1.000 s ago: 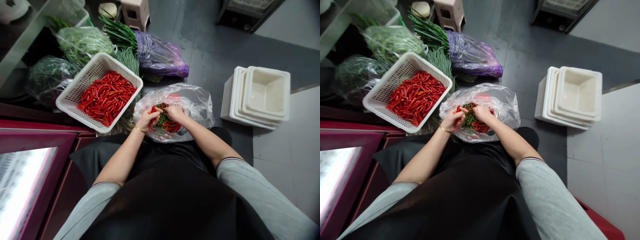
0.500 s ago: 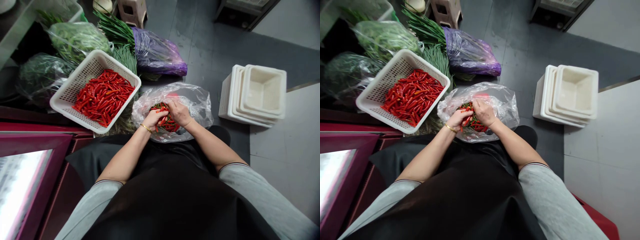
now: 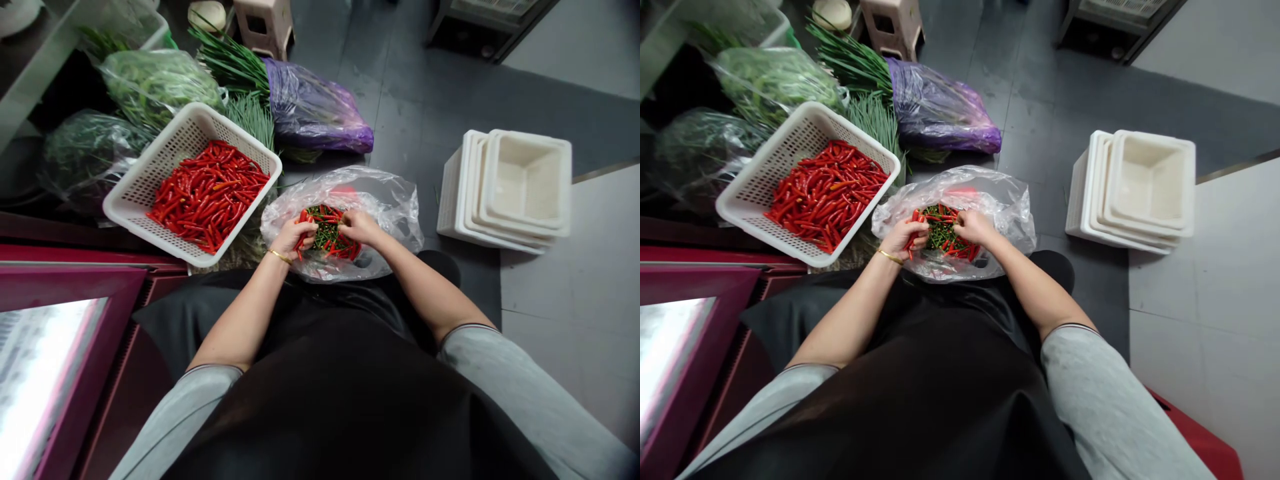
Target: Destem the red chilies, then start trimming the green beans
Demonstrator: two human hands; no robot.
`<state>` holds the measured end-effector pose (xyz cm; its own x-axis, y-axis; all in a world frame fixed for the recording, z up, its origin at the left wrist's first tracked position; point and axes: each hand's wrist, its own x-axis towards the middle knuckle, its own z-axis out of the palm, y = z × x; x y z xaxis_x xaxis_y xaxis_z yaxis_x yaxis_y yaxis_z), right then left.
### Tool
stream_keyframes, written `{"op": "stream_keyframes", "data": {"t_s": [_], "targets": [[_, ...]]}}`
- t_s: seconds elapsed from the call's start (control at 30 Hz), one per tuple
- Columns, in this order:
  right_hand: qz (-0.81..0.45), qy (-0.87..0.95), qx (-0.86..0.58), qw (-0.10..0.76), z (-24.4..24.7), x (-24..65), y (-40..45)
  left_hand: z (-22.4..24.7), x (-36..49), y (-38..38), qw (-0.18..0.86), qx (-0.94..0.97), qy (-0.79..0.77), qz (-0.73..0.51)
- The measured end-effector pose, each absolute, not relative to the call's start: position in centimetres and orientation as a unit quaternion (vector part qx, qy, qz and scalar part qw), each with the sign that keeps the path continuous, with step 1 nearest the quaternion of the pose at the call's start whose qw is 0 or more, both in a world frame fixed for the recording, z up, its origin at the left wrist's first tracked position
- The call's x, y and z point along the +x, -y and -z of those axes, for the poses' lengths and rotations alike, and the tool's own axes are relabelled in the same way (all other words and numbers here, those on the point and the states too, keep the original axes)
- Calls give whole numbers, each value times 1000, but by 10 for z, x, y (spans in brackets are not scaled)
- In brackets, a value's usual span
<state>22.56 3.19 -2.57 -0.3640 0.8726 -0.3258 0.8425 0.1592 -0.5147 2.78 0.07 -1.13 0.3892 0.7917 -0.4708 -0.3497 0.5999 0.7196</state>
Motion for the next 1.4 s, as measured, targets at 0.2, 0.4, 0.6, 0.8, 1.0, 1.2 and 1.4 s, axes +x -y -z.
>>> {"op": "stream_keyframes", "data": {"t_s": [0.2, 0.4, 0.6, 0.8, 1.0, 1.2, 1.4], "targets": [[-698, 468, -482, 248, 14, 228, -25, 18, 47, 0, 724, 369, -494, -308], [-646, 569, -456, 225, 6, 218, -26, 5, 42, -6, 709, 452, -471, -266], [-206, 800, -543, 152, 2, 223, -19, 3, 36, 0, 747, 362, -479, -285], [-154, 867, -447, -158, 41, 236, 5, 16, 24, 0, 754, 294, -477, -342], [-136, 873, -453, -117, 25, 236, -15, 16, 44, -5, 546, 579, -530, -294], [-112, 865, -480, -96, -9, 222, -17, 21, 62, -11, 459, 638, -578, -222], [-103, 846, -501, -147, 21, 215, -6, 19, 42, -4, 676, 378, -546, -318]]}}
